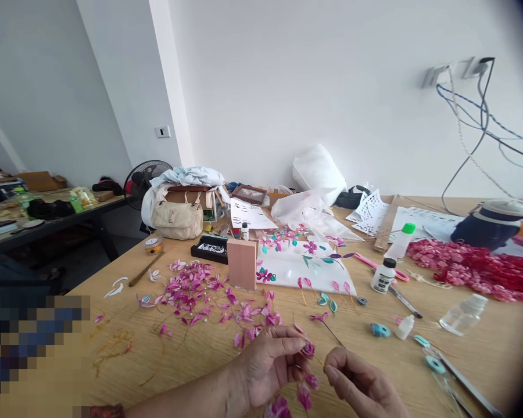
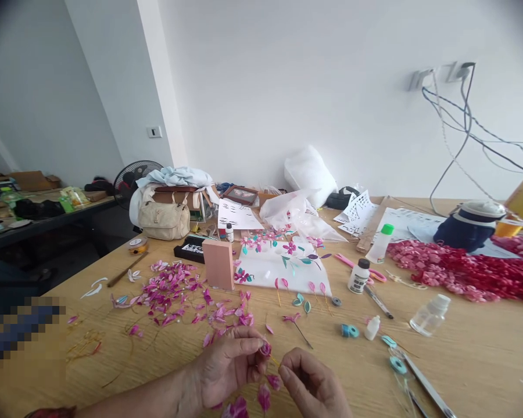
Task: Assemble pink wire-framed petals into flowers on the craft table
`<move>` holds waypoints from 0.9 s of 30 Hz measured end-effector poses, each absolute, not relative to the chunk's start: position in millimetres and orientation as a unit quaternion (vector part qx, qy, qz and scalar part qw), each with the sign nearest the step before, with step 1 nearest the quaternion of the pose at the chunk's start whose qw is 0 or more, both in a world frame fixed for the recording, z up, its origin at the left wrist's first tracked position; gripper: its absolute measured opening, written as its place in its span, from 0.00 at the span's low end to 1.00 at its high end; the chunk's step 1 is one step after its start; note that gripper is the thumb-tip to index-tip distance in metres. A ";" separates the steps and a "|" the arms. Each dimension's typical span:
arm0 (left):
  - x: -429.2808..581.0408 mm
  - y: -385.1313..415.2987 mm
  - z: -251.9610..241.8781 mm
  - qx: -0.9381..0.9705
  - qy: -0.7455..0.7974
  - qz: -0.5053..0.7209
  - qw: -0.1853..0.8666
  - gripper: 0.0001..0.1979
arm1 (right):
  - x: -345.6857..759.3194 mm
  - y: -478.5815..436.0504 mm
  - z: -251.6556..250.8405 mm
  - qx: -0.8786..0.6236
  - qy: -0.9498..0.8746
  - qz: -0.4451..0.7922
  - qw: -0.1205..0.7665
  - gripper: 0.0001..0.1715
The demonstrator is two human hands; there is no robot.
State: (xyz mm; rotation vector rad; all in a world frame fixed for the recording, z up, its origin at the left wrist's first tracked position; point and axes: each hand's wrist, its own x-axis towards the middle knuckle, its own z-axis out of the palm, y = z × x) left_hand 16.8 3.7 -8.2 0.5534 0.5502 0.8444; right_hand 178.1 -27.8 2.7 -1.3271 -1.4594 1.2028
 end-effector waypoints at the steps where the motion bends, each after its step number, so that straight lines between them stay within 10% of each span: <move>1: 16.8 3.6 -8.2 0.264 0.259 0.400 0.838 0.06 | 177.9 -28.0 3.0 -0.525 -0.577 0.477 0.405 0.22; 27: 17.6 1.6 -3.8 0.268 0.260 0.401 0.837 0.06 | 177.2 -30.1 3.8 -0.505 -0.581 0.477 0.424 0.21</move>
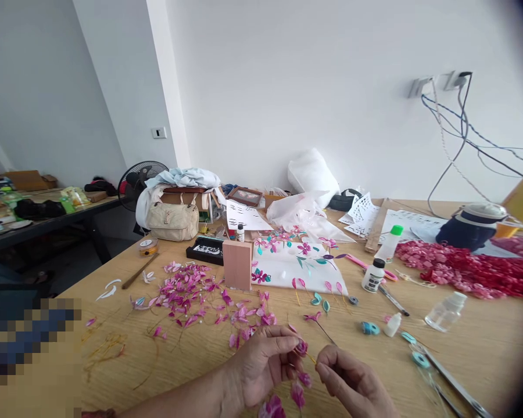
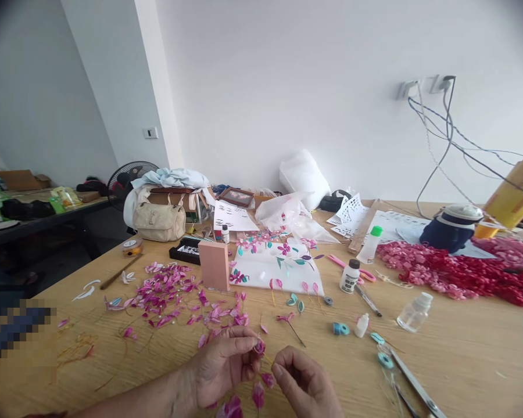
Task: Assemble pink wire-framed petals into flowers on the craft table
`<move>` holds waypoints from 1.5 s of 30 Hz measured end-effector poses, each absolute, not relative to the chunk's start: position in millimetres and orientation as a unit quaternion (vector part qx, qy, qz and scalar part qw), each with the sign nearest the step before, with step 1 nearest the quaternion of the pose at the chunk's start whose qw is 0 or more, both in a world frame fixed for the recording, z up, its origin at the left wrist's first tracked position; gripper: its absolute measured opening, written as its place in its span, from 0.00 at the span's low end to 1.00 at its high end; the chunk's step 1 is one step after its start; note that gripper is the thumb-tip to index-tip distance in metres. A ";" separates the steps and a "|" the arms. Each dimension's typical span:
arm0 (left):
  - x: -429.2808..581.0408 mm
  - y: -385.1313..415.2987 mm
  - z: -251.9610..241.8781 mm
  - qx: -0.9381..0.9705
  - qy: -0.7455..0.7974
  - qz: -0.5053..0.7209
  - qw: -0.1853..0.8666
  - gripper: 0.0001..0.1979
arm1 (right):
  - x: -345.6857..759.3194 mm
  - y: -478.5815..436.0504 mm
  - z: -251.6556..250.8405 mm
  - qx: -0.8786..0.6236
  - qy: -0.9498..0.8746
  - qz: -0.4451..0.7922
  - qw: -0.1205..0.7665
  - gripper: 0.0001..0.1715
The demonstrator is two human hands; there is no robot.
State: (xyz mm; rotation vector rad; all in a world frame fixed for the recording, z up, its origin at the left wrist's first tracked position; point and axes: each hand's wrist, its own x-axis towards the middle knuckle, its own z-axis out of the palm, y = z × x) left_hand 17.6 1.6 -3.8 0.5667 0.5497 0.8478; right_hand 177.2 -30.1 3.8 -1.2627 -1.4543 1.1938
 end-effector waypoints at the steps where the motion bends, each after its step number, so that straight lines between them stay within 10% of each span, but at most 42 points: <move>1: 17.6 1.5 -4.3 0.269 0.259 0.402 0.836 0.05 | 177.3 -29.8 3.5 -0.504 -0.582 0.475 0.426 0.21; 45: 20.0 3.8 -9.1 0.273 0.264 0.394 0.837 0.04 | 177.5 -27.7 -4.8 -0.485 -0.590 0.468 0.445 0.17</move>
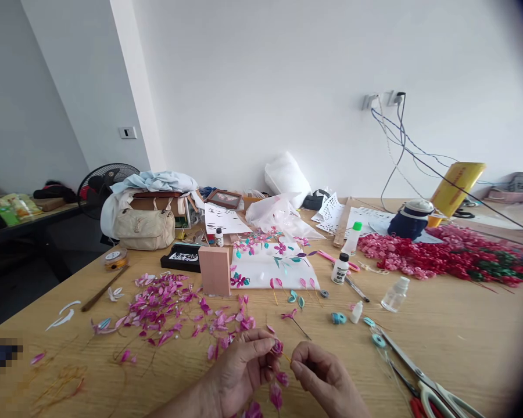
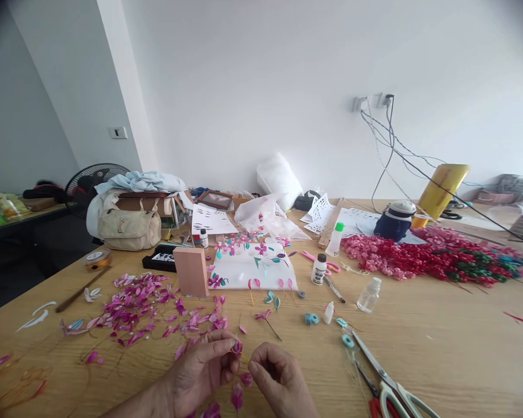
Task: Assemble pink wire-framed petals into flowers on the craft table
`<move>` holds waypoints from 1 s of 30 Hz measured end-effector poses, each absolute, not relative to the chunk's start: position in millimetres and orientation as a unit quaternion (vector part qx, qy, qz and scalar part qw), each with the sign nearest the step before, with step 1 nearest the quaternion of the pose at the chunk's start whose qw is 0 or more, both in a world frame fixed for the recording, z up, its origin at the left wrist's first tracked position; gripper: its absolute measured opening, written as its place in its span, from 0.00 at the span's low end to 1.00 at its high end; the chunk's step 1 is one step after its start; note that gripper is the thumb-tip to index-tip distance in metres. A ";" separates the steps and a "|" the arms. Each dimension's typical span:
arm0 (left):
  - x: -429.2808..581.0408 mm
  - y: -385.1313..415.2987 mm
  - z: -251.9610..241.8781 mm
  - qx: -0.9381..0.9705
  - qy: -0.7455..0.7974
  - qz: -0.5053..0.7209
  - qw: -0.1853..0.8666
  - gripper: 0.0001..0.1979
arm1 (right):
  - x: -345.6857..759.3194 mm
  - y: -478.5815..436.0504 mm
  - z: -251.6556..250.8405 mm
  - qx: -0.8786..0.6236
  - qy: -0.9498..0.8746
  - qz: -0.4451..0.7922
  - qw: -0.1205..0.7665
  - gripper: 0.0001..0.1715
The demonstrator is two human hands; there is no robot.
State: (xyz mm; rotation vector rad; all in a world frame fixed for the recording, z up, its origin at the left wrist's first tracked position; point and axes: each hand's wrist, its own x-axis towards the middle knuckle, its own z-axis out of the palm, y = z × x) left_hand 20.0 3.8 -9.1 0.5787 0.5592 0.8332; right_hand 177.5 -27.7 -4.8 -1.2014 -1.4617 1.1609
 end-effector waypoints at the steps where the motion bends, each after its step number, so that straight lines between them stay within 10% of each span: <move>1: 19.8 3.9 -9.6 0.275 0.261 0.392 0.838 0.03 | 177.4 -28.0 -4.6 -0.484 -0.590 0.470 0.443 0.17; 30: 18.3 7.0 -15.2 0.270 0.251 0.391 0.844 0.01 | 175.4 -26.1 -2.4 -0.473 -0.555 0.508 0.459 0.19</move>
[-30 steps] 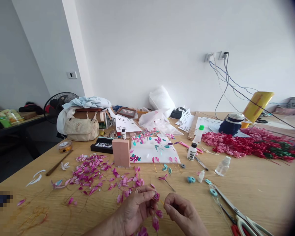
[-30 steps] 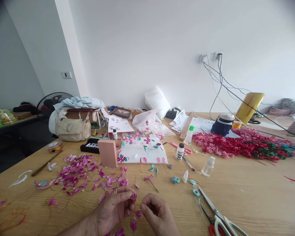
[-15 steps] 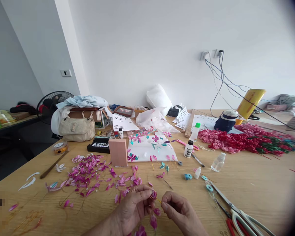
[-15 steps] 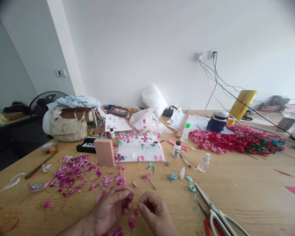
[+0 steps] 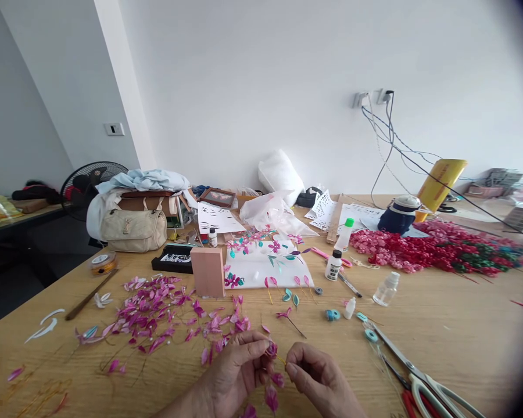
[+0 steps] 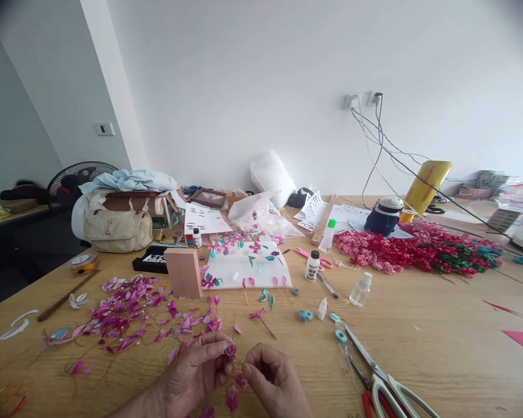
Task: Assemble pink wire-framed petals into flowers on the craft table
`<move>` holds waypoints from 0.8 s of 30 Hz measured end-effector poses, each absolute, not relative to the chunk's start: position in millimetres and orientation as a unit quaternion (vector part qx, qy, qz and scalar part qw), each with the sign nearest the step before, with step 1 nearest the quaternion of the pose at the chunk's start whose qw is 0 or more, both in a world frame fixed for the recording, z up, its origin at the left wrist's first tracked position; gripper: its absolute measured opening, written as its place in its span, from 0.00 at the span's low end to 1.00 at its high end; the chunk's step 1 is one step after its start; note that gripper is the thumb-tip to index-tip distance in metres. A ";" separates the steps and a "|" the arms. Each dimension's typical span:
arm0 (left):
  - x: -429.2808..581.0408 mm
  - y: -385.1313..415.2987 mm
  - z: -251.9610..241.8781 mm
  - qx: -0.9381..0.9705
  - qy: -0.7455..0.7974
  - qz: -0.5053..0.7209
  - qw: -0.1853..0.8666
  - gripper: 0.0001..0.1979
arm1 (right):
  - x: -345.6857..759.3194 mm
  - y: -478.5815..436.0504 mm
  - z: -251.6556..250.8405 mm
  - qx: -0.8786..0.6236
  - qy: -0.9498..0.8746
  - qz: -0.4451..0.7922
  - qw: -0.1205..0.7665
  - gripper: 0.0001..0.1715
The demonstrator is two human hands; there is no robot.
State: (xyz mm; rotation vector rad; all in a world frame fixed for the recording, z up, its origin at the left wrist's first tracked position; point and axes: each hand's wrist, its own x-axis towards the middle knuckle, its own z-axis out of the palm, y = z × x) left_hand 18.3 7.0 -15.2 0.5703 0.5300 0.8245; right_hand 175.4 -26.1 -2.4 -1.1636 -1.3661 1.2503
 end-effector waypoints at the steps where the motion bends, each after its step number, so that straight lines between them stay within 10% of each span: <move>1: 18.3 7.0 -15.5 0.271 0.250 0.389 0.844 0.01 | 175.4 -26.2 -2.8 -0.472 -0.556 0.507 0.458 0.19; 24: 17.5 4.7 -14.5 0.273 0.257 0.389 0.841 0.01 | 175.7 -28.9 -4.7 -0.490 -0.578 0.480 0.443 0.14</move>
